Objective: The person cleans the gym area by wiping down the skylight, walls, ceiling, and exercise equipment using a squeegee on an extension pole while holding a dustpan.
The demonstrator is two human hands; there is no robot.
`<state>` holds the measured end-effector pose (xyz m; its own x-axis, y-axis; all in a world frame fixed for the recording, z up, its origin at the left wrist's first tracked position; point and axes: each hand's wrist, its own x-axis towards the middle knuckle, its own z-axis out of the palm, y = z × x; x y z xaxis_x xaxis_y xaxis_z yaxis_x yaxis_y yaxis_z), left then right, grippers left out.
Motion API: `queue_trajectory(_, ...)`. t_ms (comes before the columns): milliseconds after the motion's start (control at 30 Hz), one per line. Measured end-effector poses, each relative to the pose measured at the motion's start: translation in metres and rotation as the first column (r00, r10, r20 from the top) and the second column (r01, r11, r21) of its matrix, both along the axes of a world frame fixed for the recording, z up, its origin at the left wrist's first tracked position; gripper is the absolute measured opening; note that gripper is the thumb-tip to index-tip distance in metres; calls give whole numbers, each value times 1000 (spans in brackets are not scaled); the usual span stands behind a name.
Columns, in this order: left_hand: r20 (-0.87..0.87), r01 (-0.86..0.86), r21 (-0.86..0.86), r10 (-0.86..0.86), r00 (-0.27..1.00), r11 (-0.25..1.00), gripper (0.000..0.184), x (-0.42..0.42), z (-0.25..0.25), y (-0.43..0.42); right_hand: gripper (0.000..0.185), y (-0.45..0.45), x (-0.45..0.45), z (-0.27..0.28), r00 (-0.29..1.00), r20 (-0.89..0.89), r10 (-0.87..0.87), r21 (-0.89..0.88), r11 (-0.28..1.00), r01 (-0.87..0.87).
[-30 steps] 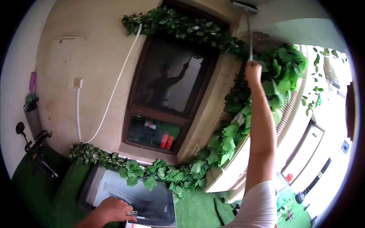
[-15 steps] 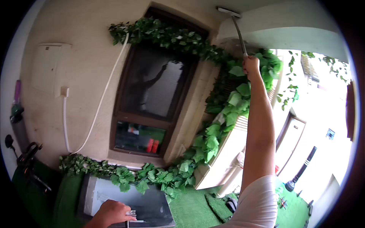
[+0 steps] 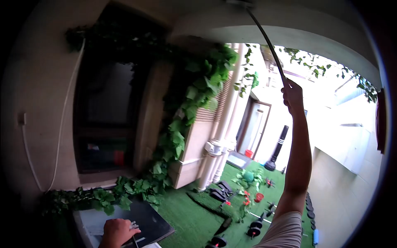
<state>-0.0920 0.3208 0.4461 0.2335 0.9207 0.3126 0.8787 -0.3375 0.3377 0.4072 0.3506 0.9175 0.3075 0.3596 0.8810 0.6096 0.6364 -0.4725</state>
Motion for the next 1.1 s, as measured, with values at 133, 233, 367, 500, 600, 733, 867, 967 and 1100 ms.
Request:
queue_trajectory(133, -21, -23, 23, 23, 1000, 999, 46, 8, -8, -1, 35, -105, 48, -12, 998, -28, -52, 37, 998, 53)
queue_trajectory(233, -7, -51, 59, 51, 999, 997, 45, 15, -9, -9, 32, -193, 86, -21, 988, -48, -149, 21, 988, 150)
queue_trajectory(367, -7, -66, 62, 67, 998, 996, 44, 25, -22, -10, 34, -319, 133, -33, 951, -99, -294, 49, 953, 300)
queue_trajectory(500, 39, -96, 13, 96, 995, 995, 43, 44, -18, -22, 34, -440, 174, -41, 881, -144, -450, 86, 881, 465)
queue_trajectory(600, 29, -91, -60, 93, 995, 994, 45, 57, -16, -24, 33, -515, 216, -49, 833, -206, -514, 116, 832, 542)
queue_trajectory(733, 31, -82, 22, 81, 996, 996, 45, 59, -33, -20, 23, -583, 244, -51, 755, -358, -549, 168, 758, 630)
queue_trajectory(867, 106, -50, 161, 33, 994, 986, 44, 59, -25, -35, 16, -620, 270, -38, 761, -424, -492, 288, 723, 628)
queue_trajectory(967, 53, -40, 181, 30, 998, 983, 44, 53, -26, -36, 14, -617, 270, -27, 755, -479, -447, 322, 711, 625)
queue_trajectory(1100, -3, -48, 169, 49, 999, 985, 43, 48, -22, -39, 16, -568, 245, -21, 786, -391, -479, 267, 758, 595)
